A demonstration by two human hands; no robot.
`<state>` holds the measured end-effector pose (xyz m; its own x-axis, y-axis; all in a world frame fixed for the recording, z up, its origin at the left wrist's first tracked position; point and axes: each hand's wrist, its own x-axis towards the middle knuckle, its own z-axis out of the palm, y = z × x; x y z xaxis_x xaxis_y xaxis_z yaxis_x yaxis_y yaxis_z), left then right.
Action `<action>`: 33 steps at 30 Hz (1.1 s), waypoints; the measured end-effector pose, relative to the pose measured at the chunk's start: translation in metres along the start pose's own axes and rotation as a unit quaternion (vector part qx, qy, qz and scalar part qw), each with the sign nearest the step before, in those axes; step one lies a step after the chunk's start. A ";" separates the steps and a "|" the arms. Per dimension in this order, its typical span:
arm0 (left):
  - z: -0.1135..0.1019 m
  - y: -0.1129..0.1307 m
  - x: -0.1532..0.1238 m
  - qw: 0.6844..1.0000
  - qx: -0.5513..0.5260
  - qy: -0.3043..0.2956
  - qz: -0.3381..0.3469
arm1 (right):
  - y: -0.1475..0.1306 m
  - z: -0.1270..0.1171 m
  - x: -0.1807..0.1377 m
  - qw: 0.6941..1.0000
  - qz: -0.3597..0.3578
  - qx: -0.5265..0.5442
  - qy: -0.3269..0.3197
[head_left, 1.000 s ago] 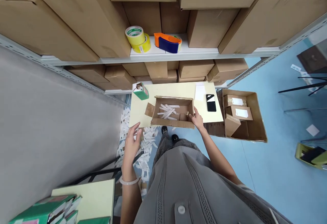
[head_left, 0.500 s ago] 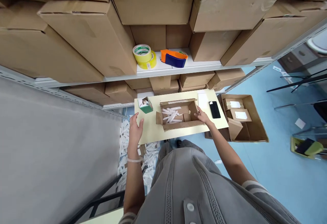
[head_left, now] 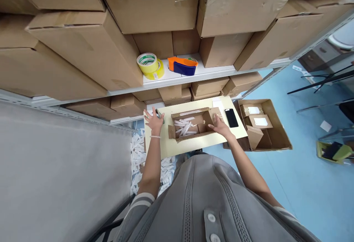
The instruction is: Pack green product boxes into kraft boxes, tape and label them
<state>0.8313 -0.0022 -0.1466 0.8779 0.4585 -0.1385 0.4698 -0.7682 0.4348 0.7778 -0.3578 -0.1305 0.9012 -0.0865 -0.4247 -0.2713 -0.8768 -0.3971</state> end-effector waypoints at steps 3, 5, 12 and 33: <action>0.012 0.000 0.000 0.999 0.017 0.051 0.010 | -0.006 0.008 -0.017 1.000 -0.028 0.009 0.011; 0.016 -0.001 0.000 0.997 0.020 0.074 0.018 | -0.007 0.014 -0.025 0.999 -0.040 0.022 0.011; 0.015 0.000 -0.001 0.996 0.057 0.072 0.020 | 0.001 0.024 -0.036 0.995 -0.070 0.068 0.025; -0.107 -0.072 -0.106 0.949 -0.143 0.279 0.031 | -0.014 0.008 -0.051 0.993 -0.082 0.067 0.061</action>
<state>0.6942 0.0523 -0.0675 0.6791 0.6434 0.3534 0.3049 -0.6851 0.6615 0.7327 -0.3374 -0.1101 0.9689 -0.0117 -0.2472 -0.1527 -0.8142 -0.5601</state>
